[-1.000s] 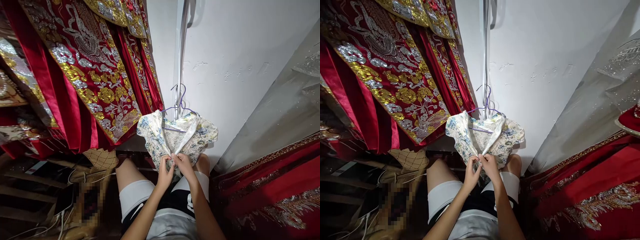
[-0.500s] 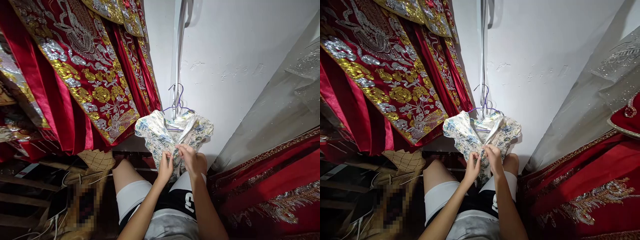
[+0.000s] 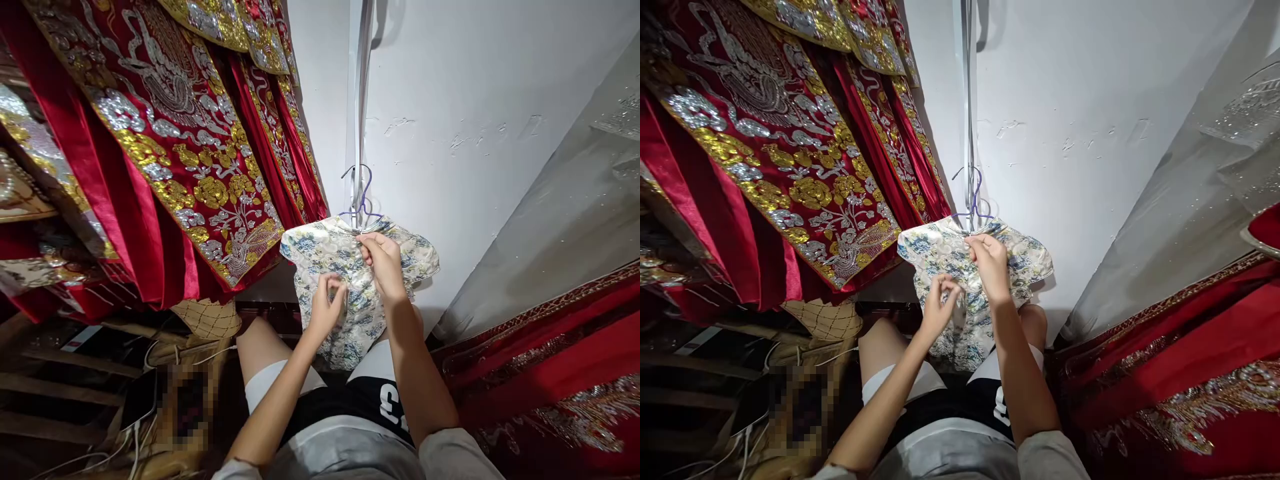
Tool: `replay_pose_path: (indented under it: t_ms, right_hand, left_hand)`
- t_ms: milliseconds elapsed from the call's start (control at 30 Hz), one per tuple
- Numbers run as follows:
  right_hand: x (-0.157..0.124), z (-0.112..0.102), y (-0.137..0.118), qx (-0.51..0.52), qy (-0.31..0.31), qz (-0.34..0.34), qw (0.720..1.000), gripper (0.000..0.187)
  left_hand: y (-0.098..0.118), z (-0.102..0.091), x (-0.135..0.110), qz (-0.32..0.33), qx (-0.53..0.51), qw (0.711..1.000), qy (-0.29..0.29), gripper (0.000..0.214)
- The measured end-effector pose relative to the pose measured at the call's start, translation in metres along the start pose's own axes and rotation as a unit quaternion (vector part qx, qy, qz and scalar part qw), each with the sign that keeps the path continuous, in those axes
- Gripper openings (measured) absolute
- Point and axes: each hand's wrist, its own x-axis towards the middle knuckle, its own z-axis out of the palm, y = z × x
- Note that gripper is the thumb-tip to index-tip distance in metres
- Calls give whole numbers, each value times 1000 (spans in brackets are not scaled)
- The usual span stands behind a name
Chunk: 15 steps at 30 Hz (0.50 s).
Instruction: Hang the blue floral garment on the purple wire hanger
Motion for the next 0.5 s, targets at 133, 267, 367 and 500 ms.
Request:
replay_pose_path:
  t_ms: [133, 267, 367, 500]
  right_hand:
    - [-3, -2, -4, -43, -7, -55, 998, 11]
    - [-1, -7, -2, -87, 13, -76, 993, 18]
    - [-1, -14, 9, -129, 41, -68, 989, 21]
    - [-15, -26, 42, -137, 44, -8, 990, 23]
  left_hand:
    - [62, -15, 71, 179, 52, 980, 69, 24]
    - [89, -18, 116, 265, 180, 946, -55, 19]
    - [95, -23, 127, 275, 202, 936, -82, 20]
    - [89, -53, 134, 240, 110, 959, 103, 18]
